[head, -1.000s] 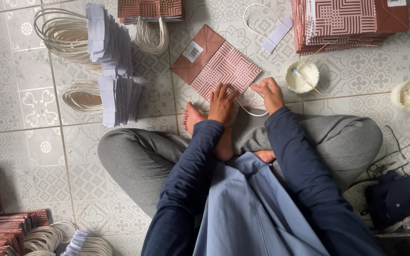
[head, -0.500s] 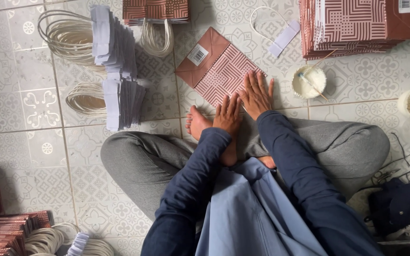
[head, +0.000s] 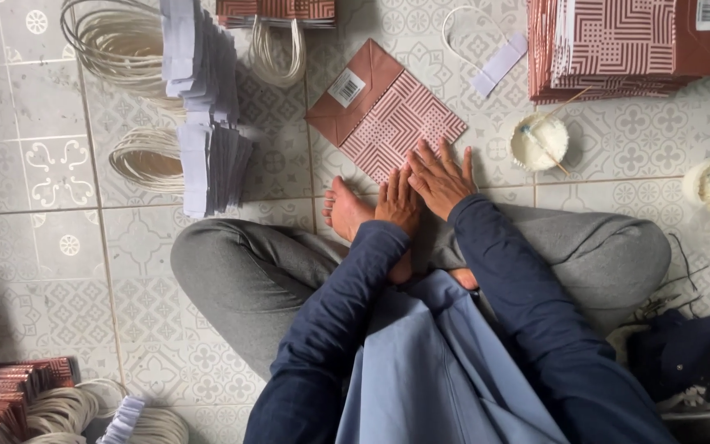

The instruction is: The person sits on the floor and assembles patterned paper bags by applying glue to white paper tabs and attaching them to the bag handles. They press the tabs to secure them and then place the finished bags into a stack.

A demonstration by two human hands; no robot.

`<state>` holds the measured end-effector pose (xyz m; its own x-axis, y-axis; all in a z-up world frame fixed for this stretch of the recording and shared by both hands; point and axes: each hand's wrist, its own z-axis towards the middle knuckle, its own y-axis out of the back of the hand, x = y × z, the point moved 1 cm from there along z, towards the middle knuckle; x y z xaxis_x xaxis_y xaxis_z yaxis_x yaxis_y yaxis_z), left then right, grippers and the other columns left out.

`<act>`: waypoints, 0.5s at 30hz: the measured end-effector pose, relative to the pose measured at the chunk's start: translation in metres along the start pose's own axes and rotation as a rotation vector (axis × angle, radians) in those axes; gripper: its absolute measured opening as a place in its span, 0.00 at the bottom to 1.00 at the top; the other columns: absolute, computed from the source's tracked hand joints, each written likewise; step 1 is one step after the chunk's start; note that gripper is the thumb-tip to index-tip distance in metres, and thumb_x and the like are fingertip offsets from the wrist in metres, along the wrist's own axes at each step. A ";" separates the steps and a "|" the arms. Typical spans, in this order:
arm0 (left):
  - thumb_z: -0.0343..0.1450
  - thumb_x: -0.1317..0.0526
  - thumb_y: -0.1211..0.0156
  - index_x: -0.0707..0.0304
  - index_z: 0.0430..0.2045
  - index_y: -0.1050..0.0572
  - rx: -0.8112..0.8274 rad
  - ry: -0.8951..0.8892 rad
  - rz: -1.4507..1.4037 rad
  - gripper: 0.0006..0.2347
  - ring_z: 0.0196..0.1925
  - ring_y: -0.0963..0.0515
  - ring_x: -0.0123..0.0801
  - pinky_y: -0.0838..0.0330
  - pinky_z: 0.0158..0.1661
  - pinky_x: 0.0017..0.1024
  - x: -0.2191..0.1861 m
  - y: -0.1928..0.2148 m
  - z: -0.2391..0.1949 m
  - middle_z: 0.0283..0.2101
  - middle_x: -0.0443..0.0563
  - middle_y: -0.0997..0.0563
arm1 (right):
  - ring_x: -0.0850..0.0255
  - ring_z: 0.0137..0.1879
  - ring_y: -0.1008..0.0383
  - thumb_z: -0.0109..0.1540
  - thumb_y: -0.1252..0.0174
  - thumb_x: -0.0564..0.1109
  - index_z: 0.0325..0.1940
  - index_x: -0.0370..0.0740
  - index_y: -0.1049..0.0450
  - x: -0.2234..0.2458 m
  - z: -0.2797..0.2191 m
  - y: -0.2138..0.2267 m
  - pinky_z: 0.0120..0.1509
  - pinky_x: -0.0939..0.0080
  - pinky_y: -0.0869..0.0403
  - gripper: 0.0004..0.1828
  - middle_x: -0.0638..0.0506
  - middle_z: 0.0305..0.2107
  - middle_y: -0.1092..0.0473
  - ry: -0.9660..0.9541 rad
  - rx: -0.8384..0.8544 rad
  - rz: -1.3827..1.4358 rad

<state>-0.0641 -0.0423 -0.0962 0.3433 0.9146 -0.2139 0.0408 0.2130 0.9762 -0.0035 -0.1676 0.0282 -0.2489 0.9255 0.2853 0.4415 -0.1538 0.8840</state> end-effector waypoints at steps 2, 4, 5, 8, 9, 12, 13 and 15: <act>0.72 0.51 0.50 0.67 0.70 0.42 -0.022 -0.010 0.022 0.31 0.77 0.49 0.65 0.45 0.67 0.57 0.001 0.003 0.004 0.78 0.66 0.52 | 0.51 0.84 0.79 0.73 0.80 0.73 0.83 0.69 0.62 -0.006 0.007 0.006 0.79 0.22 0.80 0.34 0.67 0.80 0.71 -0.015 -0.029 -0.037; 0.71 0.53 0.50 0.66 0.70 0.41 -0.022 -0.020 0.044 0.30 0.77 0.49 0.65 0.45 0.67 0.57 0.003 0.000 -0.002 0.77 0.66 0.51 | 0.52 0.84 0.78 0.73 0.81 0.72 0.83 0.70 0.64 -0.006 0.016 0.005 0.79 0.22 0.80 0.34 0.68 0.80 0.70 -0.033 -0.043 -0.058; 0.71 0.54 0.49 0.67 0.70 0.42 -0.039 -0.025 0.040 0.31 0.77 0.49 0.66 0.45 0.67 0.57 0.002 -0.005 -0.001 0.77 0.67 0.51 | 0.52 0.84 0.77 0.73 0.79 0.70 0.83 0.68 0.64 -0.009 0.026 0.006 0.79 0.22 0.80 0.33 0.66 0.80 0.68 -0.072 -0.081 -0.087; 0.70 0.53 0.45 0.69 0.71 0.45 -0.039 -0.031 0.042 0.34 0.77 0.49 0.68 0.46 0.67 0.59 0.003 -0.009 0.001 0.77 0.69 0.52 | 0.52 0.84 0.77 0.74 0.80 0.70 0.84 0.67 0.67 -0.018 0.052 0.007 0.80 0.23 0.82 0.34 0.65 0.80 0.69 -0.128 -0.150 -0.088; 0.69 0.52 0.42 0.69 0.72 0.46 -0.015 -0.027 0.044 0.36 0.77 0.50 0.68 0.47 0.68 0.60 0.002 -0.008 0.000 0.78 0.69 0.54 | 0.53 0.84 0.78 0.74 0.81 0.72 0.84 0.67 0.69 -0.021 0.057 0.007 0.79 0.24 0.83 0.35 0.66 0.80 0.72 -0.144 -0.171 -0.058; 0.72 0.54 0.48 0.68 0.71 0.46 0.004 -0.026 0.030 0.32 0.78 0.51 0.67 0.49 0.68 0.58 0.002 0.003 0.001 0.77 0.69 0.52 | 0.49 0.84 0.79 0.74 0.80 0.71 0.85 0.60 0.66 -0.011 0.049 0.022 0.78 0.22 0.85 0.36 0.58 0.81 0.69 -0.112 -0.138 -0.057; 0.72 0.54 0.48 0.68 0.71 0.46 -0.001 -0.022 0.032 0.32 0.78 0.51 0.67 0.49 0.68 0.58 0.001 0.008 0.004 0.77 0.69 0.52 | 0.49 0.84 0.79 0.74 0.80 0.71 0.85 0.60 0.66 -0.007 0.043 0.019 0.78 0.22 0.85 0.36 0.58 0.81 0.69 -0.107 -0.141 -0.060; 0.73 0.53 0.50 0.67 0.72 0.46 0.156 -0.004 0.013 0.31 0.78 0.54 0.67 0.53 0.69 0.60 -0.003 0.016 0.004 0.77 0.68 0.53 | 0.52 0.85 0.77 0.75 0.78 0.71 0.84 0.59 0.62 0.001 0.025 0.010 0.80 0.24 0.81 0.36 0.60 0.81 0.68 -0.039 -0.125 -0.117</act>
<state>-0.0607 -0.0427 -0.0802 0.3481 0.9157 -0.2010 0.1816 0.1445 0.9727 0.0222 -0.1595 0.0281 -0.2573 0.9520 0.1656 0.2999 -0.0842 0.9503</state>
